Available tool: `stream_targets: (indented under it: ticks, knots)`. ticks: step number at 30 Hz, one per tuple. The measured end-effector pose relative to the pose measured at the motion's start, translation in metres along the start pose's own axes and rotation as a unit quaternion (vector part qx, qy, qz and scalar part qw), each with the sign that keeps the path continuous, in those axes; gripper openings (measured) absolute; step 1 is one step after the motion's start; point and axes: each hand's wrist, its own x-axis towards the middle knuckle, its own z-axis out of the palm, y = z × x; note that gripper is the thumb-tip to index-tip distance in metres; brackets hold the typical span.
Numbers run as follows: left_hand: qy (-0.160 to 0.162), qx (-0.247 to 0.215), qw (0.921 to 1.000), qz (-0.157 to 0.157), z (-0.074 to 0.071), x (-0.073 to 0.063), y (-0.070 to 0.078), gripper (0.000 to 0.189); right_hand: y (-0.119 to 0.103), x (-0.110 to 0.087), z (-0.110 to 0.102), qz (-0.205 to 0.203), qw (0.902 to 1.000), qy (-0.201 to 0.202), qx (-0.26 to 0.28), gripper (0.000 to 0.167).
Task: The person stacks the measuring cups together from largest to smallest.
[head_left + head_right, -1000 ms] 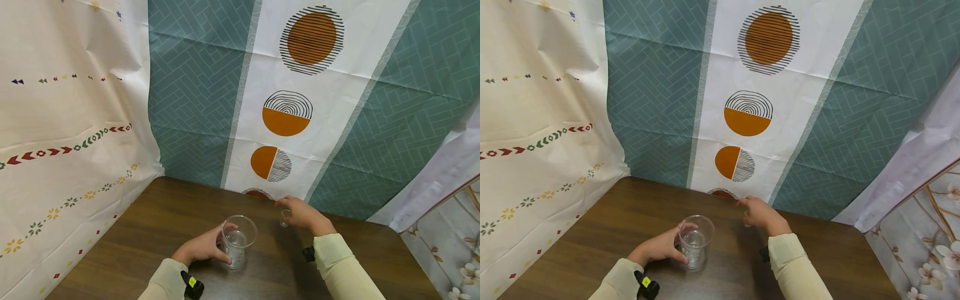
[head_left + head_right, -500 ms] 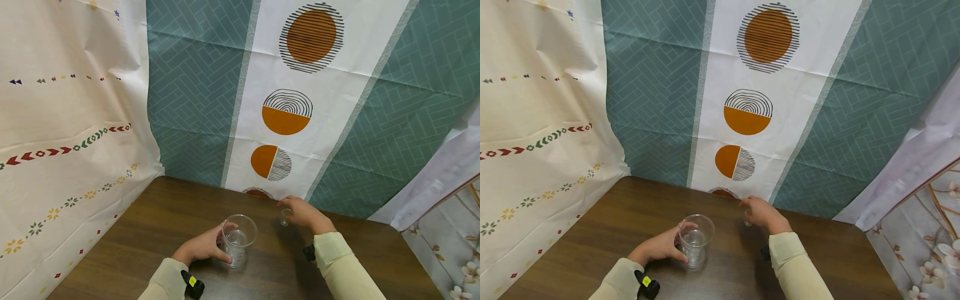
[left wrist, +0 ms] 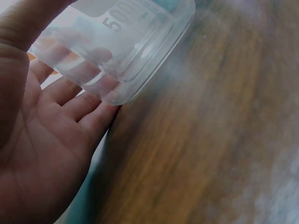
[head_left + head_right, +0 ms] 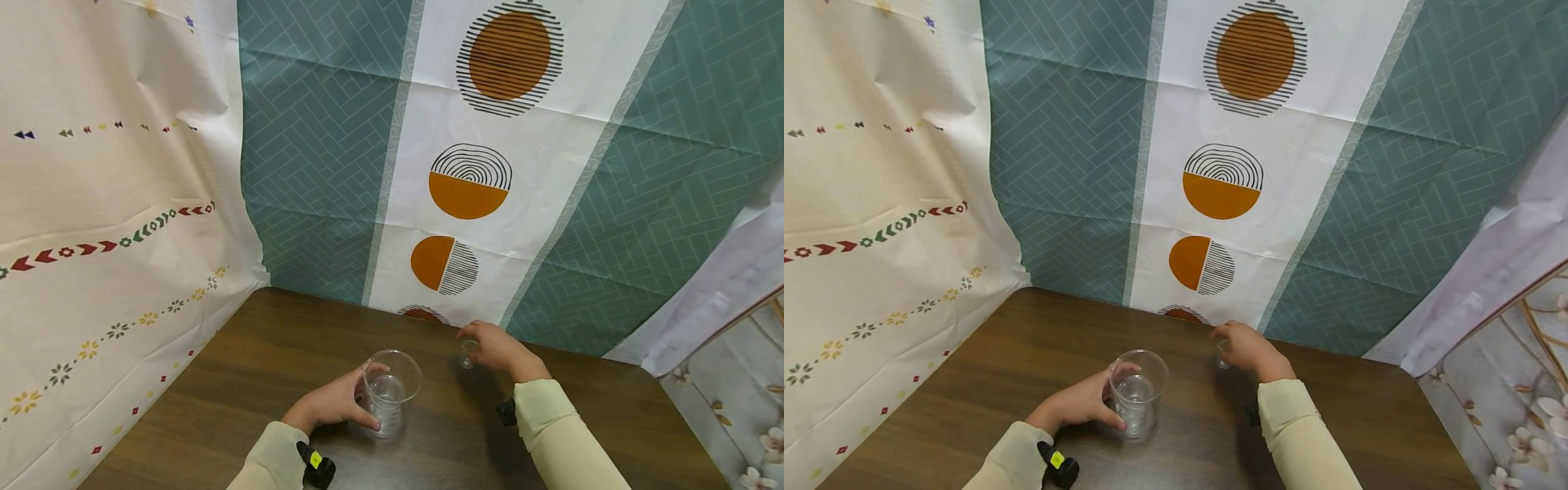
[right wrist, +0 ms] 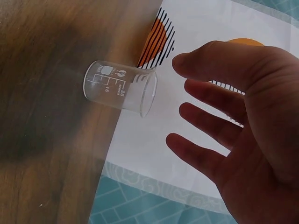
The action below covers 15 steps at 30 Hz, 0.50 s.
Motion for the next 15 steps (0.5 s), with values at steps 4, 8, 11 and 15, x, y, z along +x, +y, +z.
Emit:
stream_targets:
  ticks: [4,8,11,15]
  knots:
    - [0.0,-0.002,1.0,-0.003,0.0004,-0.0004,0.002,0.089,0.0022,-0.0001,0.0014,0.001,1.0,0.0,-0.005,0.033]
    - [0.0,0.0,1.0,-0.006,0.0003,-0.0004,0.0027,0.09,0.0046,0.0006,0.0037,0.002,1.0,0.006,-0.003,0.031]
    - [0.001,0.0,1.0,-0.007,0.0003,-0.0001,0.0017,0.091,0.0055,0.0009,0.0051,0.009,0.9999,0.005,0.002,0.031]
    - [0.003,-0.003,1.0,-0.009,0.0011,0.0001,-0.0005,0.09,0.0067,0.001,0.007,0.022,0.9997,-0.001,0.005,0.035]
